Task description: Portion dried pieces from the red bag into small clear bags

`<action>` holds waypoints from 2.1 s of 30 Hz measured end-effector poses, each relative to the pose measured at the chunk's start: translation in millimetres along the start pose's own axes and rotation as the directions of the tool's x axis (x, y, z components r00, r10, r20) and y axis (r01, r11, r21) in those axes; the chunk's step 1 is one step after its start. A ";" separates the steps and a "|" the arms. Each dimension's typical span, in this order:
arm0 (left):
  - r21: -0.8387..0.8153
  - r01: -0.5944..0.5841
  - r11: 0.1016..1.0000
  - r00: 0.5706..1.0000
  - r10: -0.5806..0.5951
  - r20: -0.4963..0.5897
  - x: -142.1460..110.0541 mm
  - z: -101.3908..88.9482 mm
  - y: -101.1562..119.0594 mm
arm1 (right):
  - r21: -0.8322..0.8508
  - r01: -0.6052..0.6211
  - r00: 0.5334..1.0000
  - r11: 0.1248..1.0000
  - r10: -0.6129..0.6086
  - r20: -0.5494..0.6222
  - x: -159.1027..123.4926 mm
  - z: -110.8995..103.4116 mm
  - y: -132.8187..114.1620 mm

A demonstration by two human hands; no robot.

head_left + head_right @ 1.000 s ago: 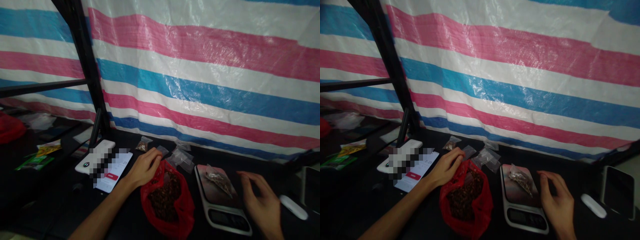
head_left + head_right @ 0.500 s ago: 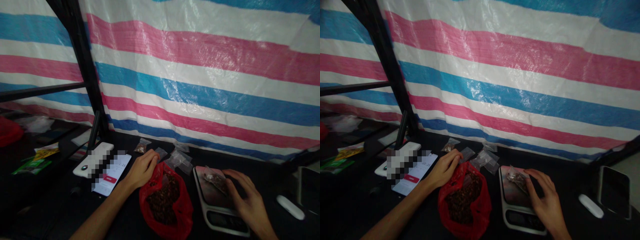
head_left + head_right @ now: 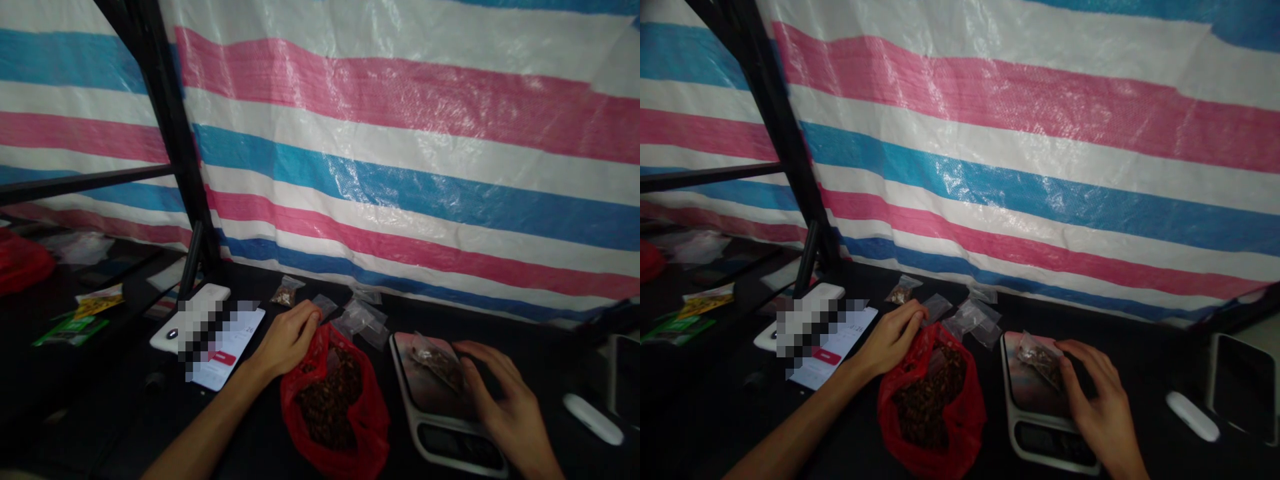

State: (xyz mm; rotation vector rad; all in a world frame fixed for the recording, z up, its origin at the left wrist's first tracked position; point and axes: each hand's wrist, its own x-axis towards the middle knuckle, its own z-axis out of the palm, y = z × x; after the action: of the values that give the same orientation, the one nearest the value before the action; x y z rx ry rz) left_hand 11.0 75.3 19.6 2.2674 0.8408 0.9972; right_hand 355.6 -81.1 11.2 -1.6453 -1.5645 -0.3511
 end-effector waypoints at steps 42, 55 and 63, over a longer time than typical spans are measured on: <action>0.018 -0.059 0.998 0.998 0.059 0.000 -0.9 -1.7 2.8 | -0.025 0.008 0.983 1.000 -0.004 0.182 -1.1 4.3 -1.7; 0.034 -0.057 0.998 0.998 0.057 0.018 -1.5 0.4 4.9 | 0.140 0.069 0.909 0.988 -0.120 0.400 13.7 18.2 -69.9; 0.027 -0.010 1.000 0.999 0.011 -0.034 -1.2 -2.1 -0.4 | 0.206 0.038 0.587 0.978 -0.189 0.787 31.0 35.4 -143.5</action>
State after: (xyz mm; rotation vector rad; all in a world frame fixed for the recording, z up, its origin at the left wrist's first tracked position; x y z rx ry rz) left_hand 8.5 75.2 20.0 2.2855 0.8632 1.0380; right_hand 217.1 -49.8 62.5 -1.6505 -2.2921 0.5699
